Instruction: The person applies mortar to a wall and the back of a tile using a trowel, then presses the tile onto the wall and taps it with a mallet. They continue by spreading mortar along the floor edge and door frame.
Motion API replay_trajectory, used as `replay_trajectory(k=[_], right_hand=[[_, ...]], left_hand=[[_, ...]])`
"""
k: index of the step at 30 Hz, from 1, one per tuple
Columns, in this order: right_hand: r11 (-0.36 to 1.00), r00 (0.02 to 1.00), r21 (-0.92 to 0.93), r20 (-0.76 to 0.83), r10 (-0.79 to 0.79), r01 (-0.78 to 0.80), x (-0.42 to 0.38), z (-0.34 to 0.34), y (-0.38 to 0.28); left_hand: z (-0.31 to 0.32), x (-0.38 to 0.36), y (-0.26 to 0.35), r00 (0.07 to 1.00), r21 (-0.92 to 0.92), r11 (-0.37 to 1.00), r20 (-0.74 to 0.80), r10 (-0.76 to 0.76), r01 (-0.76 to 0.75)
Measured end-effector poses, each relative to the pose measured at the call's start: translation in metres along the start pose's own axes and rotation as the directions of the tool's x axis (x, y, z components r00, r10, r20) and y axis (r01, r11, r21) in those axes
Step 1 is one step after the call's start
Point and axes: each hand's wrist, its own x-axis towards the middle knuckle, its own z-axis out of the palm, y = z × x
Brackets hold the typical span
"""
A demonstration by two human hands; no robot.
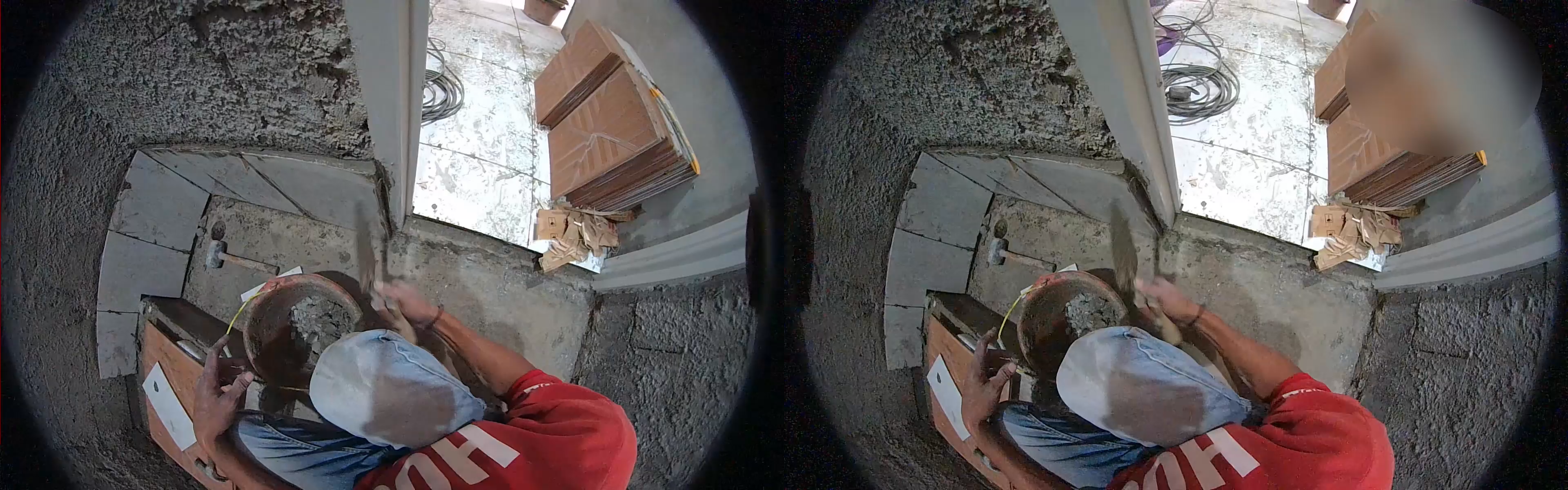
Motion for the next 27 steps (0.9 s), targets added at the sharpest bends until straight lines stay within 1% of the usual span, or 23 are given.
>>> replay_trajectory(k=[1,2,3,4,5,6,7,8,9,10,11,12,13,15,16,17,19,20,22,23,25,26,27], right_hand=[[1.0,1.0,-0.001,0.004,-0.003,0.003,-0.01,-0.004,0.004],[0.961,0.994,-0.264,-0.037,-0.099,0.086,-0.019,-0.003,0.016],[0.846,0.979,-0.511,-0.045,-0.201,0.15,-0.025,-0.003,0.027],[0.847,0.981,-0.508,-0.023,-0.192,0.154,-0.032,-0.007,0.037],[0.952,0.991,-0.295,-0.072,-0.109,0.083,-0.041,-0.012,0.048],[0.998,0.995,-0.062,-0.101,-0.006,-0.001,-0.051,-0.012,0.05],[0.998,0.998,-0.059,-0.067,0.019,-0.023,-0.06,-0.017,0.049],[0.952,0.989,-0.305,-0.126,-0.082,0.04,-0.068,-0.015,0.03],[0.839,0.968,-0.536,-0.147,-0.205,0.096,-0.071,-0.015,0.02],[0.84,0.977,-0.534,-0.107,-0.183,0.099,-0.072,-0.017,0.024],[0.684,0.949,-0.72,-0.122,-0.29,0.116,-0.073,-0.019,0.028],[0.485,0.908,-0.867,-0.105,-0.405,0.116,-0.073,-0.023,0.031],[0.477,0.919,-0.869,-0.07,-0.388,0.135,-0.072,-0.027,0.035],[0.379,0.987,-0.925,-0.048,-0.155,0.015,-0.069,-0.042,0.056],[0.189,0.763,-0.869,0.275,-0.585,0.458,-0.049,-0.068,0.099],[0.18,0.766,-0.863,0.299,-0.569,0.471,-0.051,-0.068,0.092],[0.167,0.805,-0.884,0.302,-0.51,0.437,-0.049,-0.066,0.074],[0.158,0.827,-0.895,0.3,-0.476,0.416,-0.042,-0.059,0.066],[0.137,0.869,-0.919,0.289,-0.402,0.369,-0.054,-0.064,0.05],[0.126,0.89,-0.931,0.278,-0.362,0.342,-0.085,-0.071,0.044],[0.109,0.924,-0.951,0.249,-0.29,0.29,-0.147,-0.084,0.035],[0.101,0.937,-0.958,0.234,-0.258,0.267,-0.16,-0.083,0.028],[0.092,0.949,-0.965,0.22,-0.227,0.246,-0.082,-0.049,0.018]], left_hand=[[-0.001,0.0,0.001,1.0,0.001,1.0,-0.005,0.001,-0.001],[-0.001,0.0,0.007,1.0,0.022,1.0,0.018,-0.014,0.014],[-0.001,-0.001,0.01,0.999,0.041,0.999,0.036,-0.034,0.033],[-0.002,-0.001,0.011,0.999,0.036,0.998,0.019,-0.051,0.05],[-0.003,-0.004,0.011,0.999,0.03,0.999,0.031,-0.027,0.026],[-0.003,-0.007,0.013,0.999,0.026,1.0,0.043,-0.009,0.008],[-0.006,-0.009,0.017,0.998,0.119,0.992,0.039,-0.05,0.045],[-0.008,-0.008,0.016,0.999,0.169,0.985,0.028,-0.027,0.022],[-0.01,-0.003,0.012,1.0,0.217,0.976,0.017,-0.001,-0.003],[-0.015,0.007,-0.001,0.998,0.279,0.958,0.012,0.059,-0.06],[-0.021,0.019,-0.013,0.993,0.338,0.934,0.015,0.118,-0.116],[-0.027,0.033,-0.015,0.976,0.386,0.899,0.021,0.218,-0.209],[-0.034,0.051,-0.016,0.948,0.433,0.851,0.033,0.316,-0.299],[-0.041,0.097,-0.03,0.95,0.403,0.861,0.136,0.279,-0.311],[-0.04,0.117,-0.04,0.955,0.511,0.807,0.165,0.248,-0.298],[-0.035,0.137,-0.054,0.957,0.609,0.738,0.194,0.216,-0.29],[-0.02,0.18,-0.095,0.954,0.724,0.63,0.285,0.096,-0.28],[-0.015,0.187,-0.102,0.957,0.709,0.652,0.276,0.093,-0.268],[0.004,0.196,-0.111,0.943,0.726,0.658,0.326,-0.072,-0.202],[0.009,0.194,-0.11,0.941,0.707,0.68,0.329,-0.076,-0.192],[0.004,0.185,-0.105,0.948,0.75,0.644,0.295,-0.12,-0.152],[0.006,0.203,-0.135,0.949,0.741,0.644,0.308,-0.07,-0.192],[0.01,0.213,-0.15,0.949,0.732,0.657,0.305,-0.08,-0.18]])
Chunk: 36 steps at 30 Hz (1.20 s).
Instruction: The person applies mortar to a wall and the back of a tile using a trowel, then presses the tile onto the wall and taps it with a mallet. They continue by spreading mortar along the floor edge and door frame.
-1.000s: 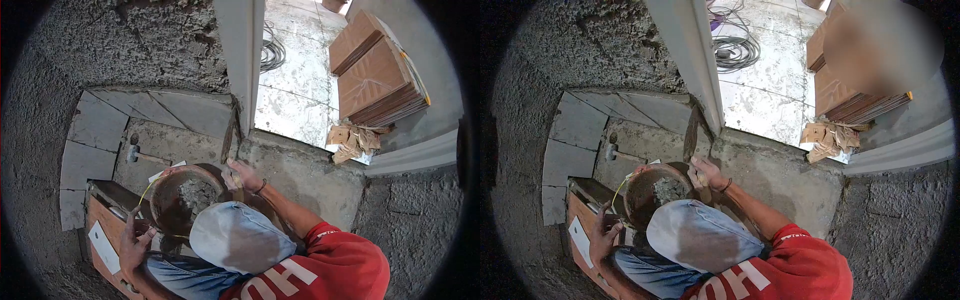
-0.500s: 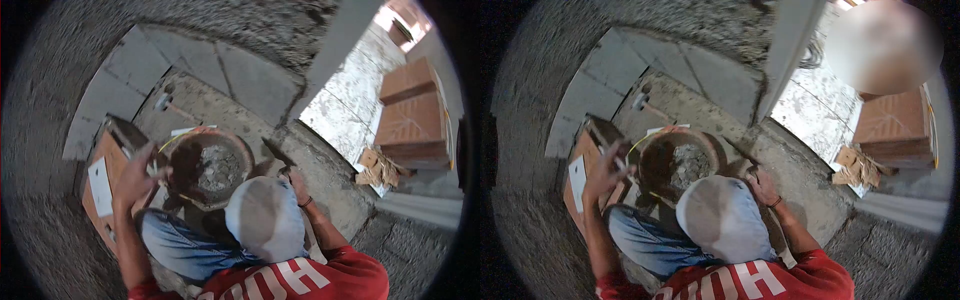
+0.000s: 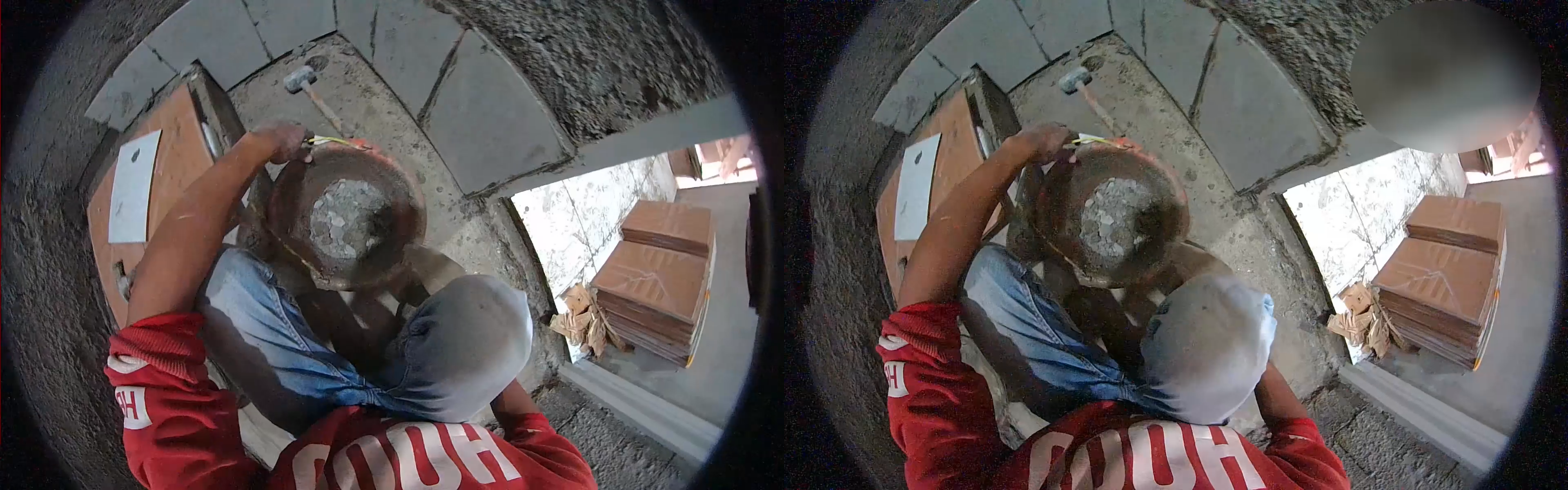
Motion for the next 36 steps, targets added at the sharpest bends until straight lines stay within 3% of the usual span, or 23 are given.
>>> replay_trajectory(k=[2,3,6,7,9,10,11,15,17,21,23,25,27,30,31,34,36], right_hand=[[0.999,0.998,-0.034,0.05,0.033,-0.031,-0.003,-0.009,-0.011],[0.998,0.996,-0.053,0.075,0.05,-0.046,-0.068,-0.031,-0.009],[0.987,0.982,-0.113,0.137,0.128,-0.113,-0.067,-0.049,-0.02],[0.981,0.975,-0.134,0.153,0.158,-0.138,-0.076,-0.059,-0.022],[0.968,0.96,-0.172,0.18,0.214,-0.183,-0.086,-0.076,-0.028],[0.961,0.952,-0.191,0.193,0.237,-0.2,-0.077,-0.079,-0.033],[0.954,0.944,-0.21,0.205,0.259,-0.216,-0.064,-0.083,-0.037],[0.922,0.908,-0.294,0.258,0.329,-0.25,-0.008,-0.102,-0.048],[0.903,0.888,-0.339,0.281,0.365,-0.264,0.032,-0.104,-0.059],[0.89,0.852,-0.384,0.352,0.388,-0.246,0.098,-0.12,-0.099],[0.882,0.906,-0.472,0.377,0.192,0.009,0.117,-0.122,-0.105],[0.86,0.883,-0.502,0.44,0.161,0.093,0.142,-0.123,-0.128],[0.802,0.866,-0.543,0.496,0.066,0.249,0.158,-0.124,-0.147],[0.854,0.795,-0.477,0.592,0.135,0.21,0.183,-0.125,-0.189],[0.807,0.761,-0.521,0.632,0.145,0.278,0.189,-0.121,-0.189],[0.769,0.783,-0.512,0.622,0.025,0.382,0.191,-0.097,-0.158],[0.777,0.774,-0.507,0.632,0.04,0.374,0.193,-0.093,-0.163]], left_hand=[[0.016,0.01,-0.016,0.994,0.091,0.995,-0.099,0.045,-0.036],[-0.011,-0.016,0.01,1.0,0.021,0.999,-0.011,-0.025,0.025],[-0.007,-0.006,0.006,0.999,-0.011,0.999,0.009,-0.05,0.05],[-0.001,-0.003,0.0,0.996,-0.018,1.0,-0.092,0.004,-0.006],[0.002,0.012,-0.009,0.995,0.021,0.999,-0.091,0.033,-0.032],[0.003,0.014,-0.011,0.994,0.069,0.996,-0.092,0.06,-0.054],[-0.021,-0.014,0.01,0.998,0.068,0.997,-0.062,-0.014,0.018],[-0.008,-0.001,0.004,0.993,-0.019,0.996,-0.078,-0.088,0.087],[-0.015,-0.008,0.009,0.993,0.115,0.993,-0.117,0.007,0.007],[-0.022,-0.024,0.013,0.989,0.144,0.989,-0.147,-0.014,0.036],[-0.023,-0.026,0.015,0.99,0.147,0.989,-0.144,0.009,0.013],[-0.025,-0.029,0.017,0.99,0.151,0.989,-0.139,0.028,-0.007],[-0.024,-0.031,0.02,0.975,0.049,0.995,-0.209,-0.072,0.084],[-0.023,-0.03,0.019,0.966,0.047,0.995,-0.246,-0.078,0.092],[-0.022,-0.029,0.019,0.965,0.049,0.995,-0.251,-0.075,0.09],[-0.022,-0.03,0.017,0.95,0.086,0.989,-0.299,-0.086,0.117],[-0.022,-0.032,0.018,0.942,0.067,0.989,-0.321,-0.101,0.129]])
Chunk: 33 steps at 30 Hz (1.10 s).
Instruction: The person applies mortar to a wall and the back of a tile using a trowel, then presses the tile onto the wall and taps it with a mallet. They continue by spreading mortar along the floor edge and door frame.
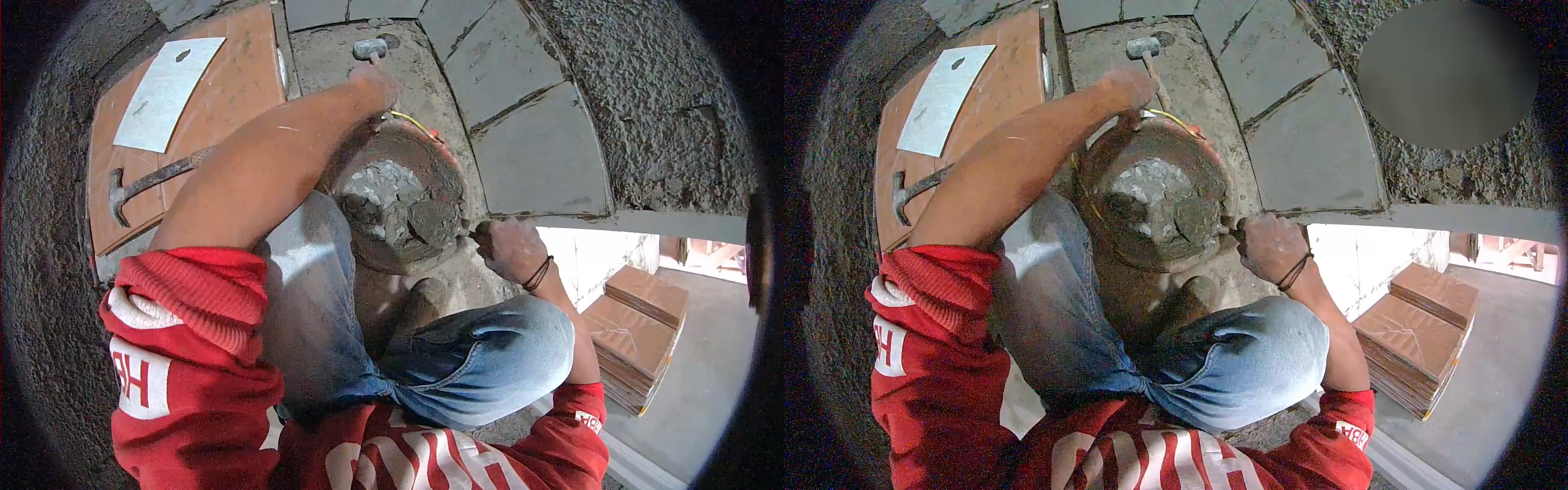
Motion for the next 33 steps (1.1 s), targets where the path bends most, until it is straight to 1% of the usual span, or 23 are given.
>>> replay_trajectory(k=[4,6,7,9,11,12,14,15,16,18,19,21,22,23,24,25,26,27,28,30,31,32,33], right_hand=[[0.999,0.999,0.009,-0.007,0.042,-0.042,0.003,0.005,-0.002],[0.998,0.999,0.021,0.004,0.054,-0.054,0.002,0.014,0.003],[0.998,0.999,0.054,-0.007,0.045,-0.044,0.0,0.018,0.006],[0.996,0.999,0.084,-0.024,0.028,-0.026,-0.003,0.032,0.015],[0.969,0.994,0.245,-0.093,0.065,-0.04,-0.009,0.049,0.022],[0.969,0.993,0.245,-0.097,0.065,-0.039,-0.014,0.051,0.022],[0.834,0.99,0.537,0.01,0.14,-0.123,-0.027,0.054,0.022],[0.809,0.989,0.577,-0.011,0.147,-0.114,-0.031,0.064,0.024],[0.805,0.988,0.581,-0.015,0.157,-0.119,-0.039,0.074,0.023],[0.613,0.956,0.762,0.027,0.291,-0.208,-0.053,0.083,0.014],[0.575,0.949,0.774,0.102,0.3,-0.265,-0.056,0.089,0.015],[0.519,0.937,0.814,0.084,0.34,-0.261,-0.069,0.108,0.019],[0.474,0.93,0.844,0.075,0.359,-0.251,-0.077,0.123,0.021],[0.541,0.932,0.812,0.009,0.363,-0.218,-0.08,0.135,0.026],[0.536,0.931,0.816,0.007,0.364,-0.215,-0.084,0.145,0.033],[0.565,0.917,0.781,0.023,0.397,-0.265,-0.091,0.128,0.028],[0.591,0.901,0.743,0.038,0.432,-0.315,-0.1,0.108,0.025],[0.618,0.895,0.687,0.112,0.431,-0.383,-0.099,0.063,0.013],[0.618,0.895,0.687,0.108,0.434,-0.382,-0.097,0.056,0.017],[0.859,0.957,0.457,-0.053,0.286,-0.231,-0.089,0.04,0.023],[0.896,0.96,0.43,-0.184,0.21,-0.114,-0.083,0.031,0.022],[0.903,0.962,0.418,-0.188,0.196,-0.102,-0.073,0.024,0.023],[0.932,0.973,0.357,-0.188,0.138,-0.063,-0.062,0.017,0.024]], left_hand=[[0.013,0.016,-0.007,0.999,-0.03,0.998,0.002,0.047,-0.047],[0.019,0.025,-0.007,0.998,-0.052,0.999,-0.058,0.005,-0.008],[0.022,0.029,-0.005,0.998,-0.051,0.999,-0.059,0.009,-0.012],[0.011,0.019,0.001,1.0,0.036,0.999,0.001,-0.013,0.013],[0.012,0.02,0.001,0.999,0.039,0.999,-0.012,-0.032,0.032],[0.013,0.022,0.0,0.999,0.045,0.998,-0.026,-0.04,0.041],[0.01,0.017,-0.004,1.0,0.009,1.0,-0.002,-0.008,0.008],[0.011,0.016,-0.007,0.999,-0.032,0.999,0.025,0.025,-0.024],[0.01,0.015,-0.007,0.999,-0.025,0.999,0.02,0.034,-0.033],[0.018,0.019,-0.008,1.0,-0.011,1.0,-0.006,0.013,-0.013],[0.021,0.019,-0.009,1.0,-0.001,1.0,-0.013,0.025,-0.025],[0.028,0.019,-0.011,0.988,-0.017,0.997,-0.13,0.078,-0.081],[0.033,0.022,-0.015,0.987,-0.008,0.995,-0.133,0.094,-0.096],[0.043,0.028,-0.022,0.989,0.021,0.995,-0.101,0.104,-0.102],[0.053,0.035,-0.028,0.992,0.049,0.993,-0.066,0.107,-0.104],[0.044,0.03,-0.024,0.992,0.055,0.993,-0.061,0.112,-0.109],[0.034,0.027,-0.021,0.998,0.056,0.996,0.017,0.067,-0.068],[0.024,0.024,-0.016,0.996,0.06,0.998,0.09,0.019,-0.025],[0.02,0.022,-0.013,0.996,0.061,0.998,0.086,0.019,-0.025],[0.018,0.021,-0.013,0.994,0.102,0.995,0.111,-0.001,-0.011],[0.019,0.02,-0.013,0.994,0.096,0.995,0.105,-0.014,0.004],[0.023,0.019,-0.013,1.0,0.072,0.997,0.011,-0.004,0.003],[0.027,0.018,-0.013,0.997,0.049,0.999,-0.081,0.002,0.002]])
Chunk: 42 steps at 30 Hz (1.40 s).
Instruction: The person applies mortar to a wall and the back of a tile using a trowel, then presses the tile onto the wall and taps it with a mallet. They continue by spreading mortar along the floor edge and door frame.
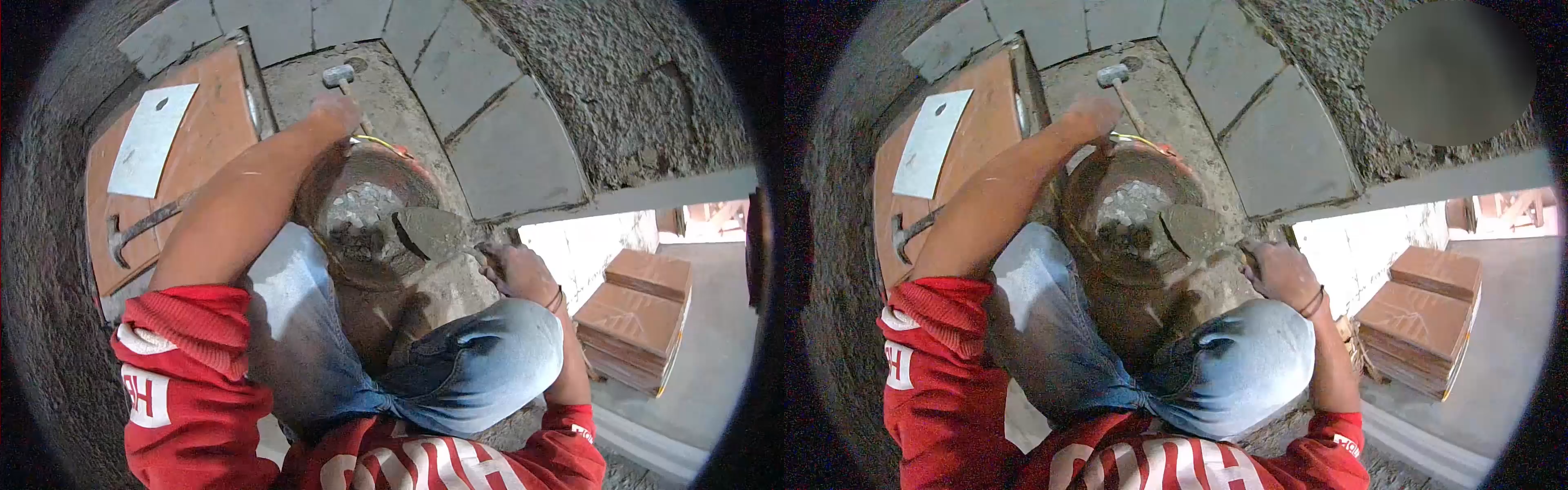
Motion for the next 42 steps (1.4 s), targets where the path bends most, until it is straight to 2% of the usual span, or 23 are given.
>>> replay_trajectory(k=[1,2,4,5,6,7,9,10,12,15,17,18,19,20,21,22,23,24,29,33,36,42], right_hand=[[0.997,0.998,-0.053,0.027,-0.053,0.054,0.012,-0.003,-0.003],[0.981,0.993,-0.192,0.116,-0.007,0.029,0.025,-0.011,-0.011],[0.977,0.989,-0.202,0.138,-0.047,0.074,0.045,-0.008,-0.017],[0.971,0.985,-0.212,0.153,-0.076,0.108,0.055,-0.005,-0.018],[0.954,0.977,-0.281,0.209,-0.044,0.103,0.063,-0.002,-0.017],[0.955,0.977,-0.278,0.206,-0.047,0.104,0.07,0.003,-0.017],[0.941,0.979,-0.296,0.166,-0.121,0.166,0.076,0.013,-0.018],[0.941,0.979,-0.294,0.167,-0.12,0.166,0.076,0.014,-0.021],[0.921,0.975,-0.335,0.16,-0.154,0.201,0.077,0.015,-0.029],[0.937,0.969,-0.282,0.188,-0.157,0.207,0.082,0.022,-0.036],[0.961,0.946,-0.258,0.325,-0.012,0.101,0.082,0.008,-0.049],[0.984,0.946,-0.16,0.323,-0.029,0.084,0.081,0.01,-0.041],[0.986,0.955,-0.04,0.26,-0.143,0.159,0.074,0.007,-0.037],[0.994,0.953,-0.064,0.294,-0.072,0.094,0.072,0.005,-0.035],[0.969,0.955,-0.08,0.202,-0.215,0.235,0.073,0.019,-0.011],[0.992,0.985,-0.059,0.139,-0.099,0.108,0.054,0.008,-0.02],[1.0,0.984,-0.008,0.176,-0.018,0.019,0.047,-0.004,-0.037],[0.999,0.98,0.0,0.191,-0.052,0.053,0.049,0.002,-0.041],[0.979,0.986,-0.136,0.088,-0.139,0.15,0.04,0.01,-0.01],[0.973,0.978,-0.109,-0.013,-0.206,0.204,0.046,0.005,-0.026],[0.966,0.967,-0.068,-0.035,-0.251,0.248,0.049,0.013,-0.011],[0.91,0.909,-0.051,-0.038,-0.414,0.412,0.052,0.017,-0.011]], left_hand=[[0.002,0.003,0.0,1.0,-0.007,1.0,0.003,-0.016,0.016],[-0.011,0.001,0.006,0.997,-0.015,0.999,0.067,-0.033,0.034],[-0.001,0.002,-0.001,0.99,-0.015,0.998,0.135,-0.05,0.053],[0.026,0.014,-0.013,0.999,-0.025,0.999,-0.007,0.043,-0.043],[0.027,0.01,-0.017,0.979,-0.022,0.99,-0.149,0.137,-0.141],[0.025,0.013,-0.016,0.98,-0.018,0.99,-0.148,0.136,-0.14],[-0.017,-0.004,0.006,0.993,0.068,0.998,0.118,0.003,-0.012],[-0.013,-0.003,0.005,0.993,0.069,0.998,0.12,0.005,-0.013],[-0.009,-0.001,0.002,0.999,-0.054,0.997,0.015,-0.049,0.05],[-0.032,0.001,-0.016,0.992,-0.06,0.998,0.122,0.01,-0.003],[-0.033,0.038,-0.052,0.996,-0.166,0.986,0.082,0.018,-0.004],[-0.028,0.054,-0.074,0.999,-0.196,0.981,-0.042,-0.014,0.005],[-0.032,0.007,-0.088,0.998,-0.191,0.98,-0.012,-0.059,0.055],[-0.05,-0.064,-0.082,0.992,-0.194,0.974,-0.001,-0.123,0.12],[-0.1,-0.122,-0.083,0.982,-0.196,0.963,0.005,-0.19,0.187],[-0.059,-0.12,-0.12,0.967,-0.197,0.948,0.008,-0.254,0.25],[-0.056,-0.145,-0.131,0.952,-0.198,0.932,0.01,-0.307,0.303],[-0.056,-0.171,-0.13,0.939,-0.199,0.919,0.01,-0.344,0.339],[-0.05,-0.18,-0.121,0.919,-0.236,0.902,-0.076,-0.387,0.361],[-0.081,-0.161,-0.105,0.908,-0.25,0.919,-0.215,-0.36,0.306],[-0.082,-0.159,-0.077,0.906,-0.273,0.924,-0.255,-0.337,0.267],[-0.082,-0.204,-0.022,0.858,-0.376,0.885,-0.319,-0.402,0.275]])
